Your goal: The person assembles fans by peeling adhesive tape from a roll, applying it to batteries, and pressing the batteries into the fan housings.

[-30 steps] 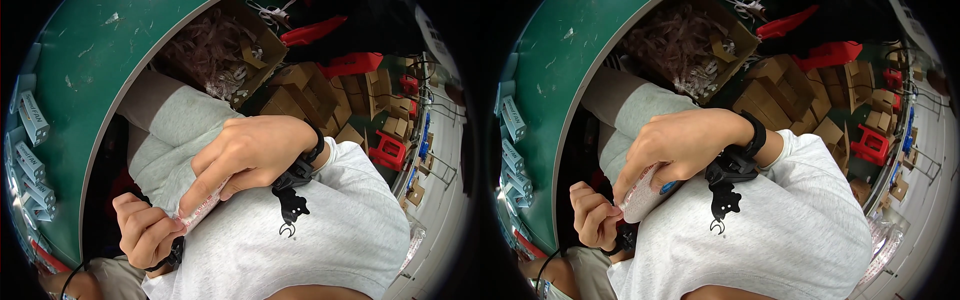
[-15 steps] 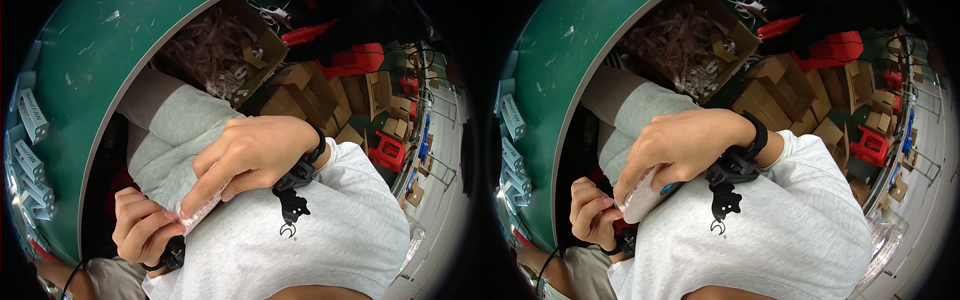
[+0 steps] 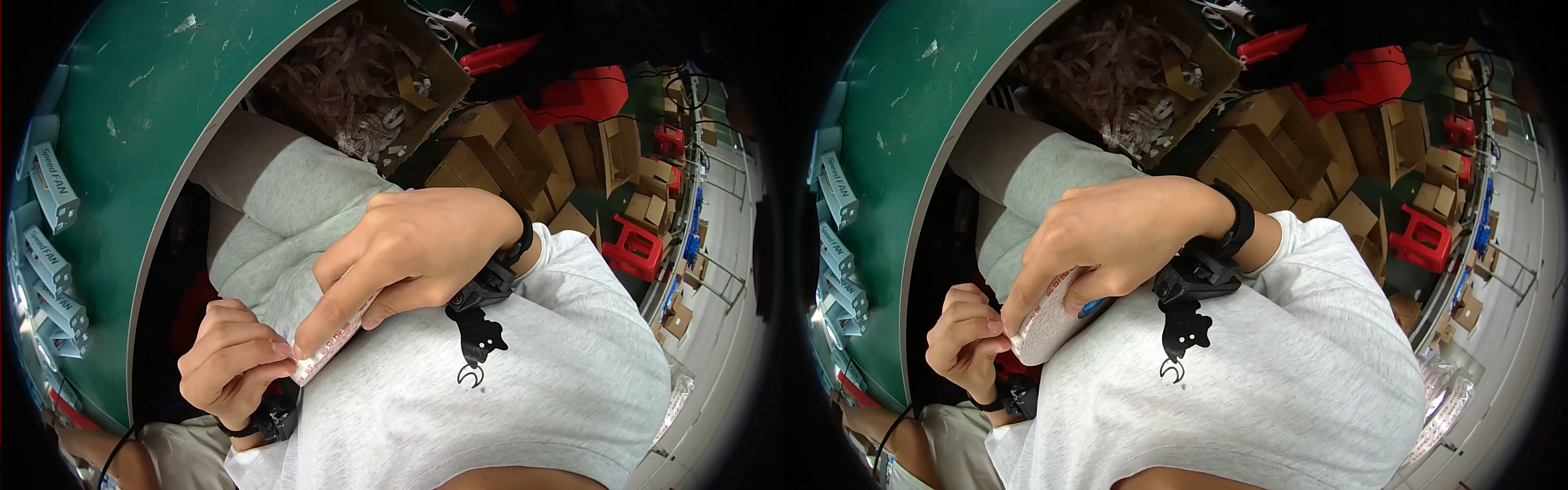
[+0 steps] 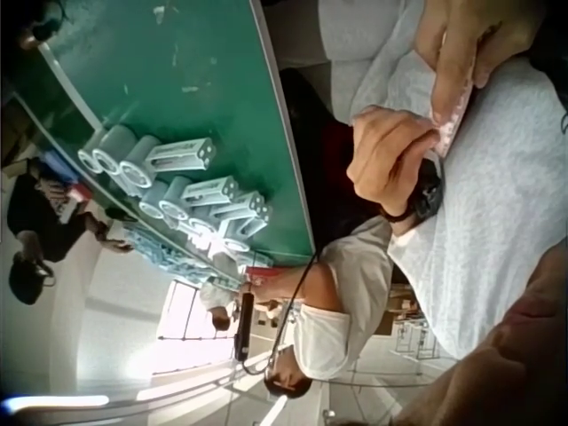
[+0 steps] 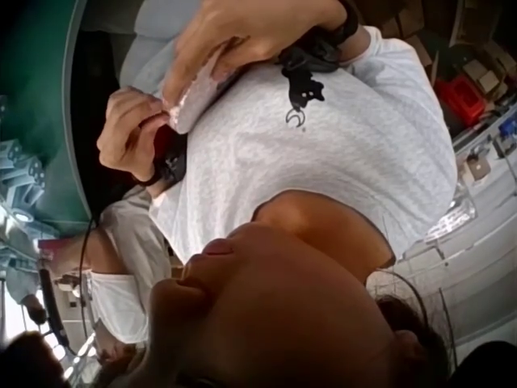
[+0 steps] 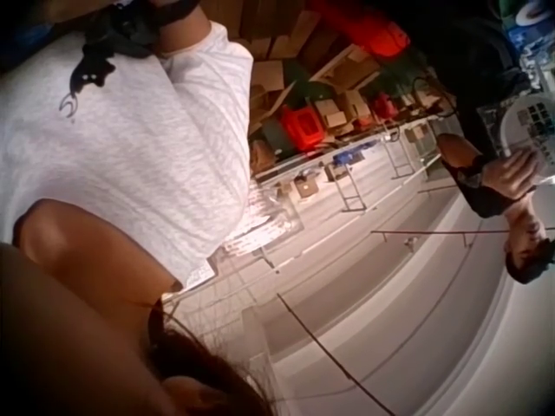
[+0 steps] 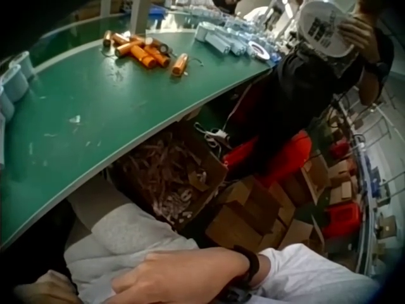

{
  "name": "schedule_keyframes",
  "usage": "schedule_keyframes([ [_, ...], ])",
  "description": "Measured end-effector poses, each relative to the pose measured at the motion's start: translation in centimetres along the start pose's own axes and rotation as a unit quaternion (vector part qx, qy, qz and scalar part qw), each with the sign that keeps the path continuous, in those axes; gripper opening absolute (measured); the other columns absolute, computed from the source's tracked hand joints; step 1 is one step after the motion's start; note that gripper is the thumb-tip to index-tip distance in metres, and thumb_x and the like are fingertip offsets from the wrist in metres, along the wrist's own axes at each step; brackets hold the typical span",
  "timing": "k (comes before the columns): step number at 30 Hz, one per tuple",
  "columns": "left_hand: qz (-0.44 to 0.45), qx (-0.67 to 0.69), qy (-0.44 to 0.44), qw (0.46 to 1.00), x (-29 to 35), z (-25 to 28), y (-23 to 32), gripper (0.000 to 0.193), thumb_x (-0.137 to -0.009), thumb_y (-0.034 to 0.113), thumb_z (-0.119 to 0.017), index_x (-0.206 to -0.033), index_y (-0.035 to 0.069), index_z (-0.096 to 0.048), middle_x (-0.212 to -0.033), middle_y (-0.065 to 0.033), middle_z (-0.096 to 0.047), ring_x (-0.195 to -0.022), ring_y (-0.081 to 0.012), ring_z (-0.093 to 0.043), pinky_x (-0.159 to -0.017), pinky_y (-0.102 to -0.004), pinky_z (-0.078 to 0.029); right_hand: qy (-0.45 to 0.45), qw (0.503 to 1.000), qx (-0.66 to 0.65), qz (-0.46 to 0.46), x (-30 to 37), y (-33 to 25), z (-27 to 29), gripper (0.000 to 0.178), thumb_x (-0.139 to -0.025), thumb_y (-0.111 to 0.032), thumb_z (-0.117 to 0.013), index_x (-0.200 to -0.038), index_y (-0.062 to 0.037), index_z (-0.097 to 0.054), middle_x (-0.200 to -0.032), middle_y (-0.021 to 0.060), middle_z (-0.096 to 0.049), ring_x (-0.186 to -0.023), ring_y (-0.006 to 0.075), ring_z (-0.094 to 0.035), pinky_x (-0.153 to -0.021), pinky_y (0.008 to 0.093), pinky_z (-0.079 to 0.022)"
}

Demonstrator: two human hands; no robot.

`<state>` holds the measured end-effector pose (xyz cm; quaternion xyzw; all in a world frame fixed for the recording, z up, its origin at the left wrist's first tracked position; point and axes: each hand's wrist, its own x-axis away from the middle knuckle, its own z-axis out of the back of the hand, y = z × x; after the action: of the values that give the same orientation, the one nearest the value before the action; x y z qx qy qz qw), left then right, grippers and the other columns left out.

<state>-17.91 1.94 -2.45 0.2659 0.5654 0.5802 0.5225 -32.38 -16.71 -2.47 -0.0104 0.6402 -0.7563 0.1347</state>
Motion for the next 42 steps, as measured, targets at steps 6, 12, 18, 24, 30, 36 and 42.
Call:
schedule_keyframes([
  [6,-0.009,0.016,-0.021,1.0,-0.5,0.0,-0.2,0.02,-0.06,0.015,-0.074,-0.067,0.001,-0.062,-0.063,-0.007,-0.059,-0.054,-0.0181,-0.052,-0.054,-0.0322,-0.039,0.003,1.0,-0.004,-0.004,0.0,0.2,0.1,0.047,-0.071,-0.005,-0.066,-0.114,-0.0221,-0.062,-0.071,-0.0014,-0.056,-0.046,0.0144,-0.049,-0.04,0.0268,-0.037],
  [12,-0.081,-0.109,0.039,0.99,0.4,-1.1,0.0,0.018,-0.063,0.01,-0.07,-0.068,-0.002,-0.057,-0.063,-0.009,-0.055,-0.055,-0.0207,-0.05,-0.053,-0.0331,-0.04,0.001,1.0,-0.022,-0.007,-0.1,0.4,0.4,0.046,-0.071,-0.004,-0.065,-0.114,-0.0207,-0.062,-0.072,-0.0008,-0.057,-0.048,0.0148,-0.05,-0.041,0.0271,-0.038],
  [18,-0.079,-0.146,0.104,0.981,3.0,-1.9,-0.9,0.017,-0.07,0.006,-0.063,-0.07,0.0,-0.047,-0.068,-0.0111,-0.051,-0.06,-0.0219,-0.047,-0.054,-0.0322,-0.041,0.05,0.996,-0.074,0.007,1.0,2.2,0.4,0.048,-0.071,-0.002,-0.064,-0.117,-0.0139,-0.06,-0.092,0.0043,-0.065,-0.067,0.0169,-0.061,-0.055,0.0264,-0.048],
  [24,0.043,-0.036,0.159,0.986,7.3,-1.6,-1.4,0.018,-0.079,0.009,-0.059,-0.074,0.002,-0.044,-0.071,-0.0098,-0.05,-0.066,-0.0198,-0.048,-0.059,-0.0301,-0.041,0.098,0.994,-0.044,0.017,2.0,3.9,0.7,0.052,-0.07,-0.002,-0.065,-0.121,-0.0069,-0.056,-0.112,0.0092,-0.062,-0.082,0.0243,-0.064,-0.071,0.0285,-0.051],
  [30,0.283,0.263,0.11,0.916,11.3,-1.1,-2.9,0.024,-0.08,0.016,-0.065,-0.081,0.004,-0.044,-0.079,-0.0074,-0.051,-0.073,-0.0156,-0.049,-0.065,-0.0269,-0.041,0.156,0.98,-0.123,-0.018,2.7,2.2,0.4,0.074,-0.068,-0.004,-0.068,-0.134,0.0001,-0.036,-0.119,0.0138,-0.057,-0.093,0.0246,-0.062,-0.083,0.029,-0.048],
  [36,0.271,0.392,0.039,0.878,9.9,-2.1,-8.9,0.048,-0.077,0.023,-0.068,-0.11,0.0,-0.041,-0.104,-0.0106,-0.051,-0.093,-0.0188,-0.05,-0.08,-0.0299,-0.042,0.103,0.985,-0.14,0.02,1.0,-0.4,4.7,0.085,-0.067,-0.005,-0.071,-0.138,0.0014,-0.025,-0.121,0.0176,-0.054,-0.103,0.0203,-0.058,-0.086,0.0281,-0.047],
  [42,0.109,0.382,-0.027,0.918,5.2,0.5,-8.1,0.067,-0.083,0.035,-0.057,-0.132,-0.002,-0.031,-0.128,-0.0147,-0.043,-0.115,-0.024,-0.045,-0.095,-0.0353,-0.039,0.031,0.979,-0.111,0.167,-2.8,-2.5,9.6,0.076,-0.068,-0.011,-0.072,-0.133,0.0024,-0.036,-0.123,0.014,-0.054,-0.107,0.017,-0.053,-0.09,0.0283,-0.042],
])
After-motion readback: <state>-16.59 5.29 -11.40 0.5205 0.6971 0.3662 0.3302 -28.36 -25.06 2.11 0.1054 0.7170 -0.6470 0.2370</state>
